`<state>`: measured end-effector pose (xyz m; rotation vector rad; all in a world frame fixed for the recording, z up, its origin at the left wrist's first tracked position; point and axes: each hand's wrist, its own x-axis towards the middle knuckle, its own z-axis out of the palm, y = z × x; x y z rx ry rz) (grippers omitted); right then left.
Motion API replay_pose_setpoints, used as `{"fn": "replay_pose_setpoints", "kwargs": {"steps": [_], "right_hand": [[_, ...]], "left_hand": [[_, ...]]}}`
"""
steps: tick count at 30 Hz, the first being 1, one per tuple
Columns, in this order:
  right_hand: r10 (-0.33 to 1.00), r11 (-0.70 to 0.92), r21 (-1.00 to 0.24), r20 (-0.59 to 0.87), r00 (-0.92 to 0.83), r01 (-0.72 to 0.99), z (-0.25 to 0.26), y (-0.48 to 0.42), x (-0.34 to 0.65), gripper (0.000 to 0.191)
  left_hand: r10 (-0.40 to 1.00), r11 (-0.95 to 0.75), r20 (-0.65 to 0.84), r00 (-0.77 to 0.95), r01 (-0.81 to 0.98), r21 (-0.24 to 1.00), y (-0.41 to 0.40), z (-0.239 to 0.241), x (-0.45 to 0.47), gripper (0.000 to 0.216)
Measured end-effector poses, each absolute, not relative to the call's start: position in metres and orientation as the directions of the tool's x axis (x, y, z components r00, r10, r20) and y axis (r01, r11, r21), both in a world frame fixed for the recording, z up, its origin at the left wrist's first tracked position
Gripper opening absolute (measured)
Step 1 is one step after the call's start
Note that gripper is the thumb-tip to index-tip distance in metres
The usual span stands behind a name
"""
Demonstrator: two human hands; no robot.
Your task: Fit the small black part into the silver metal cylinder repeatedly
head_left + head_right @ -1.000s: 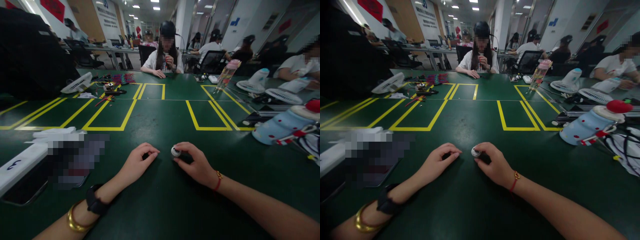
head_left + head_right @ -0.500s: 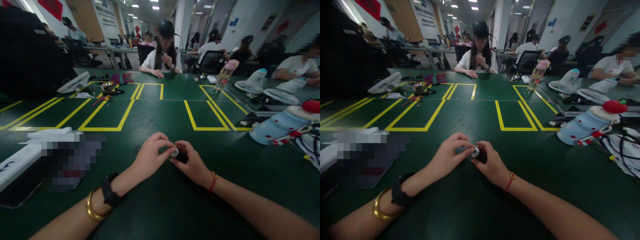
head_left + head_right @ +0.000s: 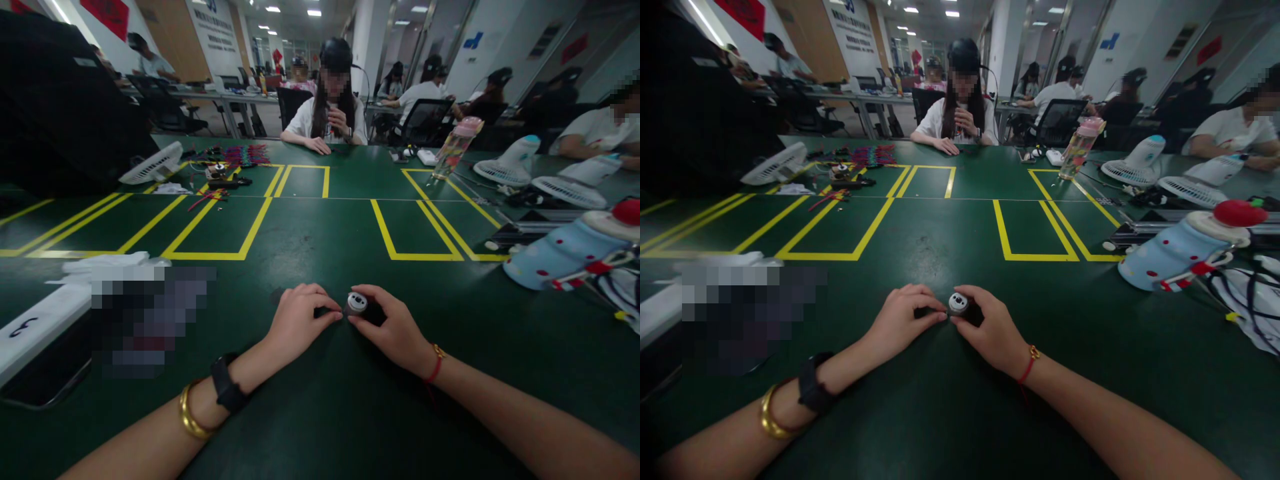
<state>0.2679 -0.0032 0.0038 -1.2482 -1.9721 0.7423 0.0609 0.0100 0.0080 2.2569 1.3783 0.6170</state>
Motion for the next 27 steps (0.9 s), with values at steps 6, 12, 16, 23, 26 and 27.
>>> {"fn": "replay_pose_setpoints", "kwargs": {"steps": [6, 12, 16, 23, 26, 27], "right_hand": [[0.938, 0.153, -0.731, 0.320, 0.136, 0.665, 0.008, 0.012, 0.365, 0.055], [0.834, -0.206, -0.497, 0.362, 0.417, 0.843, -0.003, 0.004, 0.478, 0.058], [0.772, -0.118, -0.373, 0.548, 0.321, 0.920, -0.003, -0.002, 0.473, 0.070], [0.834, 0.510, -0.224, 0.363, -0.415, 0.830, 0.014, 0.001, 0.312, 0.040], [0.795, 0.606, -0.290, 0.263, -0.547, 0.741, 0.013, 0.006, 0.261, 0.025], [0.787, 0.616, -0.299, 0.262, -0.559, 0.729, 0.014, 0.008, 0.256, 0.023]], "left_hand": [[0.912, -0.345, 0.138, 0.387, 0.539, 0.768, 0.010, 0.013, 0.038, 0.022], [0.971, -0.193, 0.080, 0.224, 0.545, 0.816, 0.012, 0.014, 0.006, 0.022], [0.986, -0.134, 0.056, 0.160, 0.534, 0.835, 0.014, 0.009, 0.003, 0.023], [0.975, -0.194, 0.093, 0.201, 0.568, 0.800, 0.011, 0.008, 0.010, 0.023], [0.966, -0.226, 0.102, 0.239, 0.580, 0.783, 0.010, 0.009, 0.010, 0.024], [0.964, -0.232, 0.106, 0.244, 0.580, 0.780, 0.010, 0.009, 0.010, 0.024]]}}
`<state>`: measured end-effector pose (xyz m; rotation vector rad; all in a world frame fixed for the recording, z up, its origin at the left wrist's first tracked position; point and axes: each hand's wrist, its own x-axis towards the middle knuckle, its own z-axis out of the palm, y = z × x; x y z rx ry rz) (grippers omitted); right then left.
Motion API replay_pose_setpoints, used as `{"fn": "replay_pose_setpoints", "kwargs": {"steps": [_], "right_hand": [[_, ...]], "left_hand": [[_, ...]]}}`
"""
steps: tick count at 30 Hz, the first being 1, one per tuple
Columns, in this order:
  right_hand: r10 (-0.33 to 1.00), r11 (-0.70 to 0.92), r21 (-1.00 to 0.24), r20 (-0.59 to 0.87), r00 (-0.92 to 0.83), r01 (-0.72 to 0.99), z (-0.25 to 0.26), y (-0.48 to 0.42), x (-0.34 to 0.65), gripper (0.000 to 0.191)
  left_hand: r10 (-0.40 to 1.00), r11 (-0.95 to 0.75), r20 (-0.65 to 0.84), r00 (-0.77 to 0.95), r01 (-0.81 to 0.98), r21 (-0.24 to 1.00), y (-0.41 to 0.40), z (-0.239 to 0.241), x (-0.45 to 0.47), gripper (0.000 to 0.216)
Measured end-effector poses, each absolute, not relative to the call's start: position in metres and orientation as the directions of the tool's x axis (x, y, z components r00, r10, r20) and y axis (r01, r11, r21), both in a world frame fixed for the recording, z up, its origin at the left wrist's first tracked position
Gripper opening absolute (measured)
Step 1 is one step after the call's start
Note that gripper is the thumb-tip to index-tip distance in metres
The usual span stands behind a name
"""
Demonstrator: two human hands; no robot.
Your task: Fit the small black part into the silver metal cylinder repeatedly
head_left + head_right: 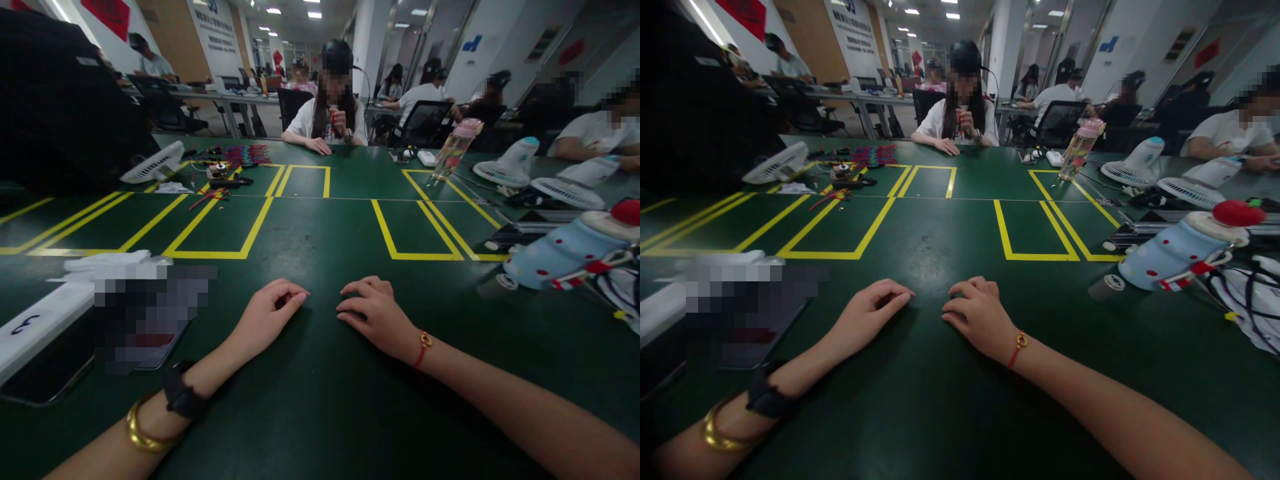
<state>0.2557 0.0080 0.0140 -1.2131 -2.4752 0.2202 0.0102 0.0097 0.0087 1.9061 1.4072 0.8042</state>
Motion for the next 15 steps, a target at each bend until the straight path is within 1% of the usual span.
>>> {"fn": "replay_pose_setpoints", "kwargs": {"steps": [2, 4, 6, 7, 8, 9, 11, 12, 14, 15], "right_hand": [[0.801, 0.595, -0.301, 0.294, -0.521, 0.745, 0.018, 0.013, 0.267, 0.023], [0.830, 0.520, -0.271, 0.386, -0.403, 0.810, 0.027, 0.017, 0.303, 0.023], [0.826, 0.396, -0.204, 0.506, -0.250, 0.895, 0.037, 0.019, 0.353, 0.025], [0.812, 0.310, -0.158, 0.557, -0.175, 0.937, 0.042, 0.020, 0.379, 0.026], [0.813, 0.198, -0.106, 0.573, -0.103, 0.974, 0.045, 0.019, 0.404, 0.027], [0.822, 0.086, -0.056, 0.568, -0.039, 0.995, 0.048, 0.018, 0.427, 0.029], [0.878, -0.093, 0.002, 0.472, 0.081, 0.996, 0.050, 0.015, 0.462, 0.030], [0.906, -0.160, 0.000, 0.397, 0.146, 0.987, 0.050, 0.013, 0.473, 0.030], [0.932, -0.257, -0.045, 0.253, 0.260, 0.965, 0.049, 0.011, 0.485, 0.032], [0.929, -0.294, -0.073, 0.213, 0.303, 0.953, 0.048, 0.010, 0.486, 0.033]], "left_hand": [[0.963, -0.237, 0.111, 0.245, 0.579, 0.780, 0.009, 0.009, 0.010, 0.024], [0.964, -0.233, 0.108, 0.243, 0.575, 0.784, 0.009, 0.010, 0.010, 0.024], [0.965, -0.223, 0.098, 0.243, 0.570, 0.790, 0.008, 0.011, 0.010, 0.025], [0.965, -0.221, 0.095, 0.244, 0.566, 0.794, 0.008, 0.011, 0.010, 0.025], [0.965, -0.222, 0.097, 0.244, 0.561, 0.798, 0.008, 0.011, 0.010, 0.025], [0.964, -0.224, 0.099, 0.246, 0.556, 0.800, 0.008, 0.011, 0.010, 0.025], [0.963, -0.231, 0.107, 0.248, 0.550, 0.802, 0.007, 0.010, 0.010, 0.025], [0.963, -0.232, 0.110, 0.246, 0.549, 0.803, 0.007, 0.010, 0.010, 0.024], [0.964, -0.227, 0.106, 0.244, 0.548, 0.805, 0.007, 0.009, 0.010, 0.023], [0.965, -0.223, 0.102, 0.243, 0.547, 0.807, 0.007, 0.009, 0.010, 0.023]]}}
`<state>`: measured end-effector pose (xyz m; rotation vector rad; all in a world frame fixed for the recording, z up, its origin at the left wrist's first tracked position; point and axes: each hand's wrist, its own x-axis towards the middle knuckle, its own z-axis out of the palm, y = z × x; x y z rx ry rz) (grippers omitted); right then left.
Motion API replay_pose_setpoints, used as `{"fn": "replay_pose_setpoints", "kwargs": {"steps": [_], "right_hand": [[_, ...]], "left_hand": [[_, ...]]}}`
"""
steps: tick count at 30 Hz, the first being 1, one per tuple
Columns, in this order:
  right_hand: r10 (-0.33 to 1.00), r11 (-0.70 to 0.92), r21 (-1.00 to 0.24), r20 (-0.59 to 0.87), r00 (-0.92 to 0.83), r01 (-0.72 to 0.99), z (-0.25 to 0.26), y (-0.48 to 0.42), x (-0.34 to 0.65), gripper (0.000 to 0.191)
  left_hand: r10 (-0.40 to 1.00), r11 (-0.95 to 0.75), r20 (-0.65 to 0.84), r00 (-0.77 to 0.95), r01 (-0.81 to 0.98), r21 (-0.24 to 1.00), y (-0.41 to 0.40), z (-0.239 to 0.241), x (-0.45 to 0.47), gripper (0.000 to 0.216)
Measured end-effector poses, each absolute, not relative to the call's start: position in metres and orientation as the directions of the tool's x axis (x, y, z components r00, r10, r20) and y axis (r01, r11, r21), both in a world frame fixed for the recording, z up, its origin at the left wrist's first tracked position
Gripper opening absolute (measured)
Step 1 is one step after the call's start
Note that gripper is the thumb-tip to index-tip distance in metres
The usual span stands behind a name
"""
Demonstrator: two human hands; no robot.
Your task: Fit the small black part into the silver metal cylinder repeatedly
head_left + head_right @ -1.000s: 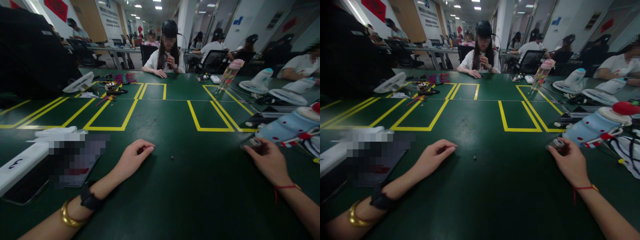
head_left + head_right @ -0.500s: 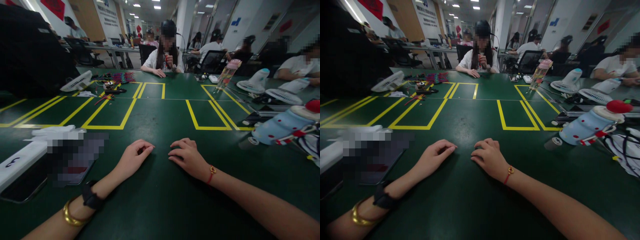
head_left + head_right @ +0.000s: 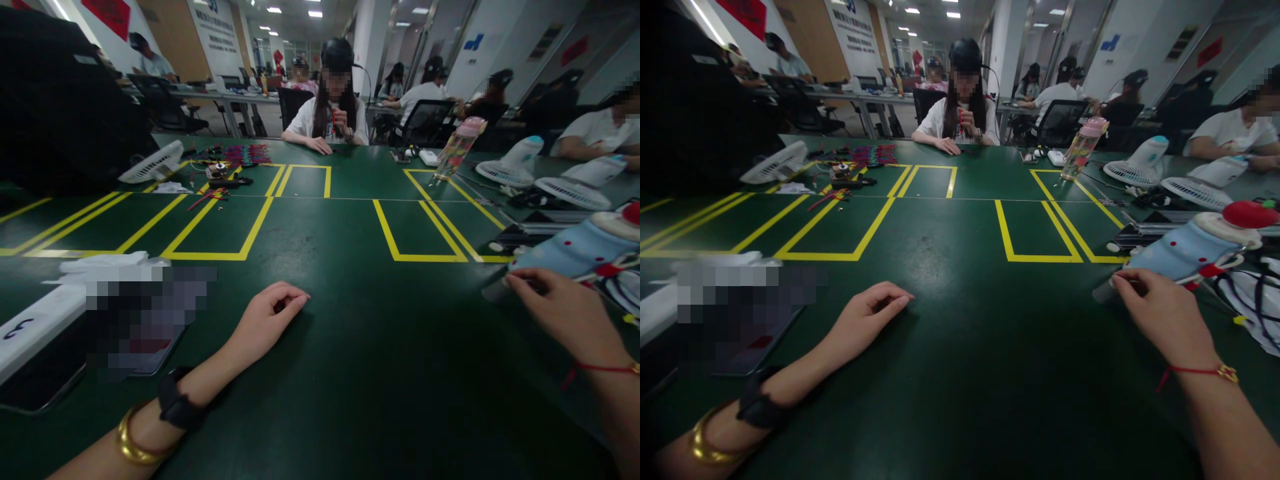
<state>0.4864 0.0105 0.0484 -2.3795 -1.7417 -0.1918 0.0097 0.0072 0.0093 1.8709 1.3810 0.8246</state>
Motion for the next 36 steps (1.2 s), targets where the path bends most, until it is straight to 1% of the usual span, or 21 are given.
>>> {"fn": "replay_pose_setpoints", "kwargs": {"steps": [1, 3, 9, 15, 19, 22, 25, 28, 30, 32, 34, 36], "right_hand": [[0.921, -0.323, -0.099, 0.197, 0.337, 0.941, 0.048, 0.010, 0.487, 0.034], [0.904, -0.351, -0.134, 0.208, 0.373, 0.927, 0.048, 0.010, 0.486, 0.034], [0.903, -0.354, -0.218, 0.175, 0.394, 0.909, 0.051, 0.009, 0.489, 0.036], [0.864, -0.424, -0.229, 0.186, 0.467, 0.876, 0.055, 0.006, 0.487, 0.031], [0.876, -0.385, -0.192, 0.231, 0.422, 0.903, 0.054, 0.007, 0.493, 0.032], [0.894, -0.374, -0.197, 0.183, 0.409, 0.906, 0.051, 0.008, 0.499, 0.033], [0.886, -0.402, -0.278, 0.123, 0.448, 0.872, 0.051, 0.009, 0.499, 0.037], [0.848, -0.428, -0.371, 0.151, 0.508, 0.824, 0.052, 0.007, 0.494, 0.043], [0.821, -0.457, -0.396, 0.156, 0.549, 0.796, 0.052, 0.006, 0.489, 0.041], [0.805, -0.472, -0.452, 0.130, 0.579, 0.757, 0.049, 0.005, 0.484, 0.037], [0.801, -0.454, -0.516, 0.121, 0.587, 0.726, 0.045, 0.003, 0.481, 0.033], [0.804, -0.407, -0.569, 0.149, 0.576, 0.714, 0.039, 0.000, 0.479, 0.035]], "left_hand": [[0.965, -0.220, 0.100, 0.242, 0.546, 0.809, 0.007, 0.009, 0.010, 0.023], [0.966, -0.216, 0.097, 0.240, 0.543, 0.812, 0.007, 0.009, 0.010, 0.023], [0.965, -0.221, 0.102, 0.242, 0.535, 0.815, 0.008, 0.007, 0.009, 0.023], [0.965, -0.216, 0.093, 0.247, 0.538, 0.814, 0.007, 0.009, 0.008, 0.024], [0.967, -0.208, 0.090, 0.239, 0.538, 0.817, 0.007, 0.009, 0.009, 0.024], [0.967, -0.210, 0.092, 0.239, 0.534, 0.819, 0.007, 0.008, 0.009, 0.024], [0.967, -0.207, 0.086, 0.242, 0.537, 0.818, 0.007, 0.009, 0.009, 0.024], [0.966, -0.204, 0.079, 0.246, 0.538, 0.818, 0.007, 0.010, 0.009, 0.023], [0.965, -0.207, 0.082, 0.248, 0.537, 0.818, 0.007, 0.011, 0.008, 0.023], [0.965, -0.213, 0.089, 0.248, 0.537, 0.816, 0.007, 0.010, 0.008, 0.023], [0.965, -0.217, 0.095, 0.246, 0.537, 0.815, 0.007, 0.010, 0.007, 0.023], [0.965, -0.217, 0.096, 0.244, 0.537, 0.816, 0.007, 0.009, 0.007, 0.023]]}}
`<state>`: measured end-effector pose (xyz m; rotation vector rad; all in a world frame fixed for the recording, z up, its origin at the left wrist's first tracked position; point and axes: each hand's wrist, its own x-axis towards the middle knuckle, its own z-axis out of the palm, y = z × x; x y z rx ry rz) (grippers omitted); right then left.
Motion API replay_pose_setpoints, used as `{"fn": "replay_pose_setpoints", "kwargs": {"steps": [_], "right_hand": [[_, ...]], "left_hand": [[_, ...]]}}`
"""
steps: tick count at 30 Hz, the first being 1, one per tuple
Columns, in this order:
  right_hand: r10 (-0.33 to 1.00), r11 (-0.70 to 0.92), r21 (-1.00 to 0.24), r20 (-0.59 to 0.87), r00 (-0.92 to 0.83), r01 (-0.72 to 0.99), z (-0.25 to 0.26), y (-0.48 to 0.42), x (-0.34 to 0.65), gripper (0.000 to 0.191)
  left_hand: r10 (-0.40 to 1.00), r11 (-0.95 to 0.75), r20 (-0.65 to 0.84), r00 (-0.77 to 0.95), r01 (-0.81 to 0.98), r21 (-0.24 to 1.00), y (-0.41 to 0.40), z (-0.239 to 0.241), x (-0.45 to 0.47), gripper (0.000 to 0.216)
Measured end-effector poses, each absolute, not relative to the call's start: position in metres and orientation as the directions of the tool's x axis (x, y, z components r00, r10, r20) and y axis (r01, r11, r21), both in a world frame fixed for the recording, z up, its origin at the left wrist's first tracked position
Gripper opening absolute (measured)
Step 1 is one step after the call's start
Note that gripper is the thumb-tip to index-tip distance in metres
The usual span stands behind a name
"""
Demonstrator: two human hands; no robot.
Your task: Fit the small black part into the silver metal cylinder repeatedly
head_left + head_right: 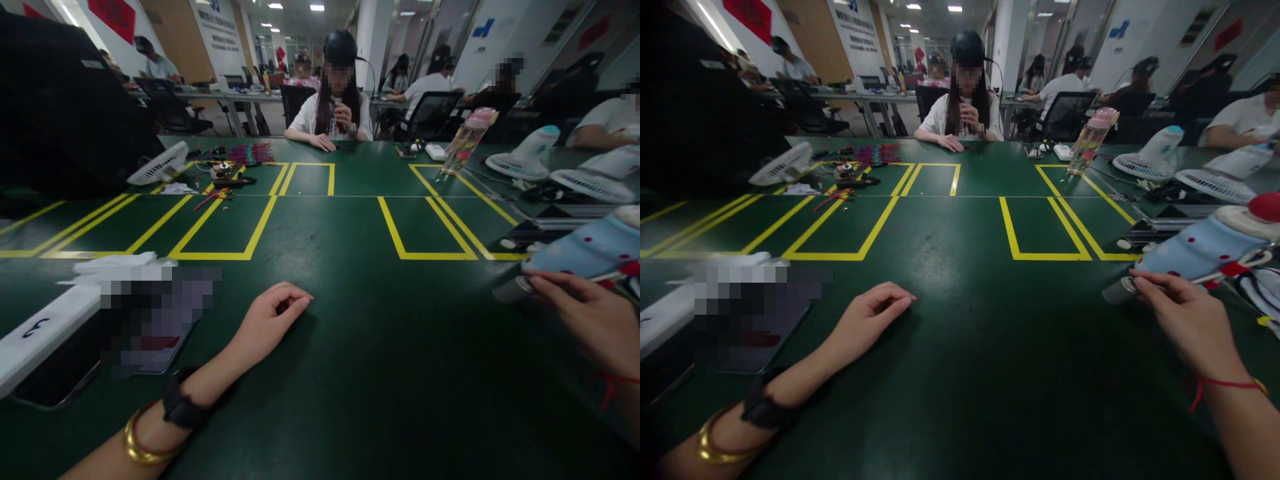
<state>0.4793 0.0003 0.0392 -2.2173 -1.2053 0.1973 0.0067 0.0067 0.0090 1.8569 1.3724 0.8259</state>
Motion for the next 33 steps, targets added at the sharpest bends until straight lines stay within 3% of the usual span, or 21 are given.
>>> {"fn": "replay_pose_setpoints", "kwargs": {"steps": [3, 6, 9, 12, 16, 20, 26, 29, 33], "right_hand": [[0.826, -0.330, -0.591, 0.197, 0.528, 0.736, 0.027, -0.005, 0.480, 0.050], [0.824, -0.248, -0.484, 0.350, 0.445, 0.839, 0.015, -0.007, 0.472, 0.052], [0.852, 0.010, -0.485, 0.462, 0.247, 0.874, 0.009, -0.006, 0.433, 0.050], [0.902, 0.326, -0.593, 0.427, -0.055, 0.736, 0.010, -0.005, 0.365, 0.044], [0.847, 0.529, -0.662, 0.375, -0.378, 0.531, 0.013, -0.003, 0.285, 0.037], [0.827, 0.536, -0.705, 0.328, -0.457, 0.464, 0.011, -0.003, 0.260, 0.036], [0.905, 0.377, -0.858, 0.261, -0.335, 0.348, -0.004, -0.003, 0.261, 0.057], [0.907, 0.371, -0.854, 0.249, -0.338, 0.365, -0.006, -0.002, 0.261, 0.056], [0.891, 0.416, -0.787, 0.251, -0.378, 0.455, 0.002, -0.002, 0.268, 0.045]], "left_hand": [[0.966, -0.214, 0.095, 0.242, 0.532, 0.819, 0.006, 0.008, 0.007, 0.022], [0.965, -0.216, 0.098, 0.243, 0.530, 0.820, 0.006, 0.008, 0.009, 0.022], [0.962, -0.228, 0.104, 0.252, 0.533, 0.815, 0.006, 0.008, 0.010, 0.022], [0.961, -0.231, 0.102, 0.258, 0.538, 0.810, 0.006, 0.009, 0.009, 0.021], [0.959, -0.241, 0.113, 0.259, 0.543, 0.804, 0.005, 0.008, 0.006, 0.020], [0.957, -0.259, 0.132, 0.260, 0.548, 0.795, 0.006, 0.008, 0.009, 0.020], [0.885, -0.441, 0.266, 0.383, 0.501, 0.745, 0.008, 0.030, 0.047, 0.023], [0.841, -0.514, 0.317, 0.438, 0.465, 0.721, 0.011, 0.042, 0.064, 0.016], [0.877, -0.464, 0.328, 0.351, 0.441, 0.768, 0.015, 0.045, 0.061, 0.013]]}}
